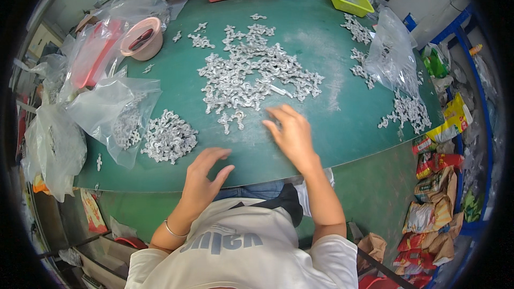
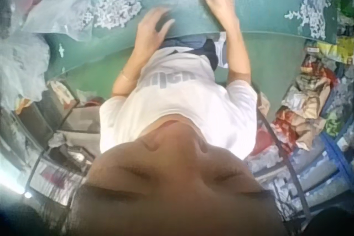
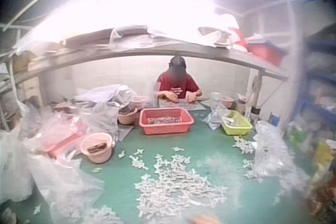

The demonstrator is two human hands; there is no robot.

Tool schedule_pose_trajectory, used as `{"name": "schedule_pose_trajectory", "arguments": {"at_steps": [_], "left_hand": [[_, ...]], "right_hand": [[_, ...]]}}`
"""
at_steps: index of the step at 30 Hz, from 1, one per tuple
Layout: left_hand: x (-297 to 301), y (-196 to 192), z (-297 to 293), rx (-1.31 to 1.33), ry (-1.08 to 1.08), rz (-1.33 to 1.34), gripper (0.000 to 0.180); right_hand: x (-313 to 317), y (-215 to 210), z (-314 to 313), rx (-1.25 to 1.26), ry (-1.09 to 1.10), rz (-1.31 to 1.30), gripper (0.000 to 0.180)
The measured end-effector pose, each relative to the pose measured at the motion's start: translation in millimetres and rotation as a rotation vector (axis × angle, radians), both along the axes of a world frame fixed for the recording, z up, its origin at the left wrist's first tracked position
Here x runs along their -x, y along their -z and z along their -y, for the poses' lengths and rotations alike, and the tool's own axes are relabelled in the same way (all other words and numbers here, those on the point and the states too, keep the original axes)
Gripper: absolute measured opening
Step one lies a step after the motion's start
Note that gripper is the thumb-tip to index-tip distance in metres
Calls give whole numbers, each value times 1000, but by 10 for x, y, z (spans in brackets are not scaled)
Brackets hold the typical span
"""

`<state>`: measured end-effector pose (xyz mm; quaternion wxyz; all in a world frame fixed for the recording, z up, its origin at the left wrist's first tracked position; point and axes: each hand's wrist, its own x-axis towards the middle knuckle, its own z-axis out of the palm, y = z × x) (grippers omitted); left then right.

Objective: The person assembles small metal components by hand at a workbench, picking up individual silver-colored pieces from a pile and fitting them together.

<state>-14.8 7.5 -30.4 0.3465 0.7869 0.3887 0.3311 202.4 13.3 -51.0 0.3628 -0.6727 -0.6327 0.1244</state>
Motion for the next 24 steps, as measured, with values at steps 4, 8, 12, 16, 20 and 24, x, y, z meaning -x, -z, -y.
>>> {"name": "schedule_pose_trajectory", "arguments": {"at_steps": [4, 8, 12, 16, 20, 24], "left_hand": [[18, -5, 21, 6, 0, 0, 29], [60, 5, 5, 30, 25, 19, 29], [73, 23, -3, 48, 48, 44, 29], [34, 29, -19, 27, 73, 66, 29], [-9, -18, -45, 164, 12, 155, 34], [-95, -94, -56, 262, -28, 404, 41]], "right_hand": [[228, 164, -274, 85, 114, 287, 17], [229, 255, -278, 92, 159, 407, 13], [194, 162, -158, -5, 252, 334, 10], [-2, 213, -82, -279, 214, 25, 7], [166, -116, 187, 182, 226, -826, 14], [326, -212, 384, 202, 63, -1170, 12]]}}
